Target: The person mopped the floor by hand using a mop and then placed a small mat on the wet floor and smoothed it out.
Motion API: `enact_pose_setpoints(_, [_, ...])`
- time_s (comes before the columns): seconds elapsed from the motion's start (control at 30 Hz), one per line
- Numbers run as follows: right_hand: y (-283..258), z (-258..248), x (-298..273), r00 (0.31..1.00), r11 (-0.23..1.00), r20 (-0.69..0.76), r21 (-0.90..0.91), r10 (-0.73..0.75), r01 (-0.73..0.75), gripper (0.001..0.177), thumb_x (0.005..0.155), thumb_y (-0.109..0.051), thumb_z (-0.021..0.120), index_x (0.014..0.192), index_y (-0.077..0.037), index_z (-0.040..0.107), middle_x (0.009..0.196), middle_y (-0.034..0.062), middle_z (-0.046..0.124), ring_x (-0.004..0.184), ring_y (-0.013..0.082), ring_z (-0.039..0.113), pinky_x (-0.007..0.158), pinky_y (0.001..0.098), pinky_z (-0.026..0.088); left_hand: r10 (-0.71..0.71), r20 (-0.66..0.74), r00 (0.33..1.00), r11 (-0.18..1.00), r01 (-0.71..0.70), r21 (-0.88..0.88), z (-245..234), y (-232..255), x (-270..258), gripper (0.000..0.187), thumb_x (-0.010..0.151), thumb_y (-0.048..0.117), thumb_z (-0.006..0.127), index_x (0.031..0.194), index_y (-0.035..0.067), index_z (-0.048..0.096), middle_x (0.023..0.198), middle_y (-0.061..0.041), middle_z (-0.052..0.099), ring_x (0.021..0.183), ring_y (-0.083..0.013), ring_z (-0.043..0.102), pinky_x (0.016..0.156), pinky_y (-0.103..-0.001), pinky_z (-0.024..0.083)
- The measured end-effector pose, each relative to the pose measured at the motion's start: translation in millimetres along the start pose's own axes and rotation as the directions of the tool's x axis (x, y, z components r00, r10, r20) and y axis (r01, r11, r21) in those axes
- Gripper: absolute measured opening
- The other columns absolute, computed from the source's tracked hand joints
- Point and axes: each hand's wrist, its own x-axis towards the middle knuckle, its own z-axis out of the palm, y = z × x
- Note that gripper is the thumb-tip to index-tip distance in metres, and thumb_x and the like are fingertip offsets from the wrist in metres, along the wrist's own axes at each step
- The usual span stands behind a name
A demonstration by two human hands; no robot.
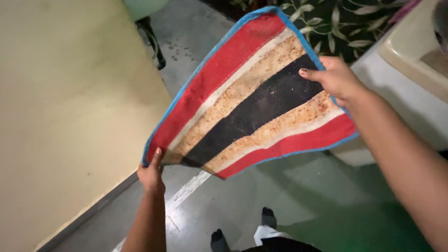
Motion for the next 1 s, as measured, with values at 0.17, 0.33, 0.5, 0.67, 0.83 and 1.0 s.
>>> enact_pose_setpoints(0.17, [3.2, 37.7, -70.7, 0.990, 0.981, -0.098, 0.174, 0.104, -0.086, 0.028, 0.093, -0.010, 0.071, 0.120, -0.002, 0.069, 0.111, 0.0074, 0.075, 0.096, 0.0168, 0.072, 0.087, 0.0339, 0.059, -0.134, 0.055, 0.989, 0.986, 0.139, -0.096, -6.0, 41.9, 5.0, 0.063, 0.076, 0.055, 0.080, 0.128, 0.022, 0.064, 0.123, 0.004, 0.069, 0.114, -0.0188, 0.062, 0.088, -0.041, 0.046])
enact_pose_setpoints(0.33, [-3.3, 63.2, -137.7, 0.974, 0.967, -0.199, 0.250, 0.109, -0.058, 0.031, 0.092, -0.010, 0.071, 0.123, -0.003, 0.069, 0.113, 0.0070, 0.076, 0.097, 0.0163, 0.073, 0.088, 0.0345, 0.059, -0.179, 0.155, 0.972, 0.980, 0.190, -0.058, -13.3, 44.1, 10.8, 0.065, 0.080, 0.060, 0.076, 0.129, 0.022, 0.061, 0.129, 0.003, 0.066, 0.118, -0.0189, 0.062, 0.095, -0.042, 0.047])
enact_pose_setpoints(0.5, [-34.5, 65.5, -192.5, 0.970, 0.979, -0.241, 0.203, 0.042, 0.008, 0.029, 0.093, -0.008, 0.071, 0.121, -0.001, 0.070, 0.111, 0.0074, 0.076, 0.097, 0.0153, 0.072, 0.090, 0.0320, 0.058, -0.216, 0.362, 0.907, 0.953, 0.276, -0.123, -24.2, -1.1, 4.5, 0.057, 0.087, 0.055, 0.072, 0.131, 0.022, 0.061, 0.134, 0.004, 0.063, 0.117, -0.0160, 0.058, 0.096, -0.035, 0.044])
enact_pose_setpoints(0.67, [-79.3, 62.7, -238.0, 0.982, 0.968, -0.179, 0.228, -0.063, 0.104, 0.023, 0.093, -0.003, 0.071, 0.116, 0.002, 0.072, 0.108, 0.0091, 0.076, 0.093, 0.0162, 0.071, 0.090, 0.0333, 0.058, -0.134, 0.587, 0.798, 0.864, 0.384, -0.325, -13.6, -85.6, 7.7, 0.038, 0.102, 0.039, 0.075, 0.130, 0.015, 0.065, 0.119, 0.007, 0.067, 0.100, -0.0081, 0.056, 0.082, -0.026, 0.041])
enact_pose_setpoints(0.83, [-114.8, 65.2, -281.3, 0.971, 0.944, -0.111, 0.235, -0.209, 0.230, 0.027, 0.092, 0.003, 0.071, 0.120, 0.002, 0.072, 0.111, 0.0080, 0.075, 0.099, 0.0147, 0.071, 0.096, 0.0318, 0.057, -0.274, 0.732, 0.623, 0.769, 0.600, -0.223, 15.4, -138.6, -49.8, 0.043, 0.101, 0.050, 0.075, 0.125, 0.016, 0.064, 0.102, 0.003, 0.063, 0.092, -0.0156, 0.058, 0.083, -0.033, 0.044])
enact_pose_setpoints(1.0, [-142.1, 62.4, -313.7, 0.962, 0.937, -0.112, 0.221, -0.250, 0.269, 0.031, 0.091, 0.008, 0.070, 0.121, 0.001, 0.073, 0.111, 0.0090, 0.076, 0.099, 0.0169, 0.072, 0.097, 0.0336, 0.058, -0.537, 0.633, 0.557, 0.748, 0.662, 0.052, 41.9, -117.3, -171.4, 0.064, 0.088, 0.073, 0.051, 0.139, 0.034, 0.050, 0.134, 0.006, 0.063, 0.124, -0.0176, 0.055, 0.101, -0.041, 0.034])
